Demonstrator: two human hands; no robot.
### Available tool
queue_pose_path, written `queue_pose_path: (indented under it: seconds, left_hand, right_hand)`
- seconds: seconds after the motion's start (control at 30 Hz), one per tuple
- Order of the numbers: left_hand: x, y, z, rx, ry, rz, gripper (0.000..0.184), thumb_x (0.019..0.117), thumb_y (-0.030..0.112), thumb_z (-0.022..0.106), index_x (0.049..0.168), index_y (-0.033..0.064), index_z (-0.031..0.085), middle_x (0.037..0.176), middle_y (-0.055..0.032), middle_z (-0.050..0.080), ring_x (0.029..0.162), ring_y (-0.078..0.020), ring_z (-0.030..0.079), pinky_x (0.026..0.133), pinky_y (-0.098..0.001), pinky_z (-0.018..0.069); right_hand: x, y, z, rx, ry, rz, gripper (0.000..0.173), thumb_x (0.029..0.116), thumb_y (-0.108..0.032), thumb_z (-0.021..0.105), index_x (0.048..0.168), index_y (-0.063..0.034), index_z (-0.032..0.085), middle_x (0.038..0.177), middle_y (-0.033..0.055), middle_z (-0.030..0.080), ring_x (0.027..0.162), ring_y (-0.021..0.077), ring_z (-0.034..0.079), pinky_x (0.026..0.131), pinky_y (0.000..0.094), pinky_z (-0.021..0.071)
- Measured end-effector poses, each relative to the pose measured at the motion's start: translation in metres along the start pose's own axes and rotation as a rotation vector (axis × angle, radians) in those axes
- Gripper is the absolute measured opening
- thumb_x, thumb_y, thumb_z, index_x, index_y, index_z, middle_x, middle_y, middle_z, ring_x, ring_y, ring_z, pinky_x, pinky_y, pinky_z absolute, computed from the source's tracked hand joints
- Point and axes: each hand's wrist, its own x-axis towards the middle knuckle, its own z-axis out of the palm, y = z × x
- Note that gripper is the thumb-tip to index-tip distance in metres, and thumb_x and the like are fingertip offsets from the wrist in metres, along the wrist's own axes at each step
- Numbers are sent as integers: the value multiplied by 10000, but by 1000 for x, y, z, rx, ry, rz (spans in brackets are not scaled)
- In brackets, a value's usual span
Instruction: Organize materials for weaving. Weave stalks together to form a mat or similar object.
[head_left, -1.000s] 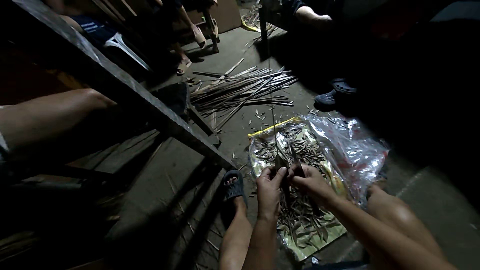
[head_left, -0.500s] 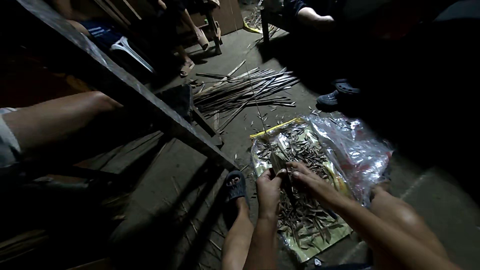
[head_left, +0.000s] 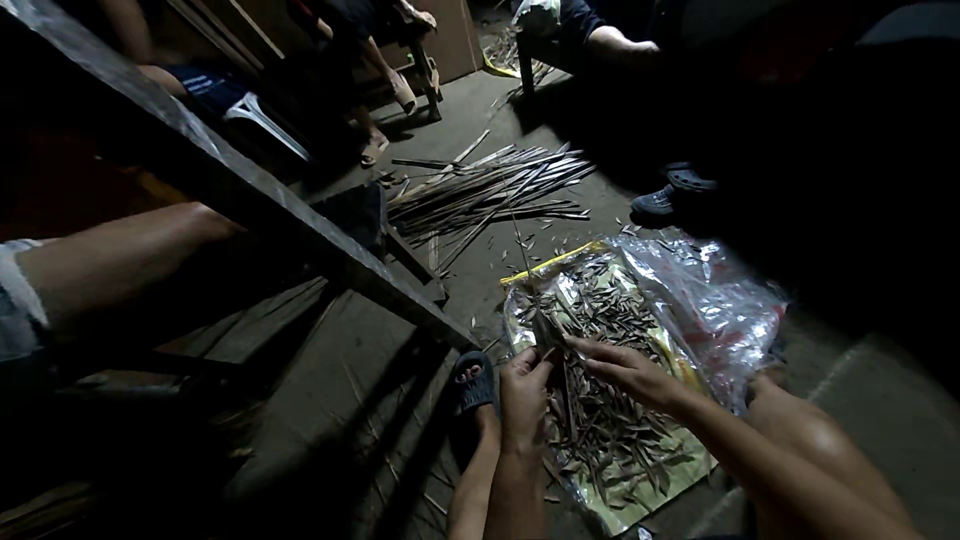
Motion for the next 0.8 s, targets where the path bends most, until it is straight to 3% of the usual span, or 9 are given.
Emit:
queue_pose_path:
  seconds: [0.13,0.27,0.37,0.47,0.53,0.6,0.7,0.77,0.8]
  left_hand:
    - [-6,6,-2,-40,-87,-65,195,968,-100,503,897,-22,667,722,-16,675,603,-62,638,585,-213,557]
    - [-10,11,0,-141,-126,-141,180,988,-99,512,908,-27,658,715,-26,677,589,-68,646,576,-209,569]
    - [-12,16,1,-192,-165,-224,167,1030,-45,496,995,-43,659,726,-39,677,587,-76,651,555,-207,566]
    - [-13,19,3,-232,-188,-278,188,1048,-22,470,996,-34,650,720,-38,671,570,-70,644,527,-200,556]
    - [-15,20,3,-243,-217,-301,203,1052,-22,457,990,-26,650,723,-32,675,568,-61,643,526,-188,553]
    - [-17,21,3,-233,-247,-332,210,1057,-13,454,973,-18,646,702,-22,662,553,-48,630,517,-170,539]
    - [-14,18,2,-171,-210,-305,199,1054,9,484,1013,-42,672,692,-21,636,531,-40,592,494,-160,505]
    - [-9,11,2,-48,-112,-195,155,1036,25,544,1025,-45,682,688,-24,630,521,-44,579,483,-173,496]
    - [-8,7,2,26,-72,-125,150,1028,32,566,1038,-46,694,698,-24,627,526,-43,572,490,-178,494]
  right_hand:
    - [-1,0,2,26,8,-59,447,1067,-148,428,1493,-26,489,1525,97,501,1280,33,534,1058,232,423]
    - [1,7,3,-53,47,-159,453,1059,-138,429,1492,-20,494,1524,107,509,1372,82,491,1142,273,379]
    - [4,15,3,-247,139,-271,448,1046,-138,452,1477,-48,533,1411,140,610,1278,169,589,1095,361,443]
    - [4,15,4,-419,256,-307,457,1011,-101,480,1458,-108,578,1176,158,704,1005,247,680,881,451,538]
    - [5,14,3,-471,311,-287,468,1006,-92,479,1463,-120,576,1133,170,710,956,280,686,841,489,544]
    - [9,14,-3,-439,374,-221,457,1027,-111,457,1473,-97,557,1211,178,692,1055,287,674,921,495,525]
    - [16,16,-17,-259,381,-142,461,1071,-193,416,1506,-65,496,1484,125,554,1352,181,539,1136,383,409]
    - [13,10,-14,-218,303,-112,476,1076,-204,401,1528,-69,465,1548,86,493,1372,123,511,1142,336,397]
    - [10,5,-8,-200,261,-83,480,1080,-203,399,1538,-67,448,1546,89,491,1303,111,549,1083,318,426]
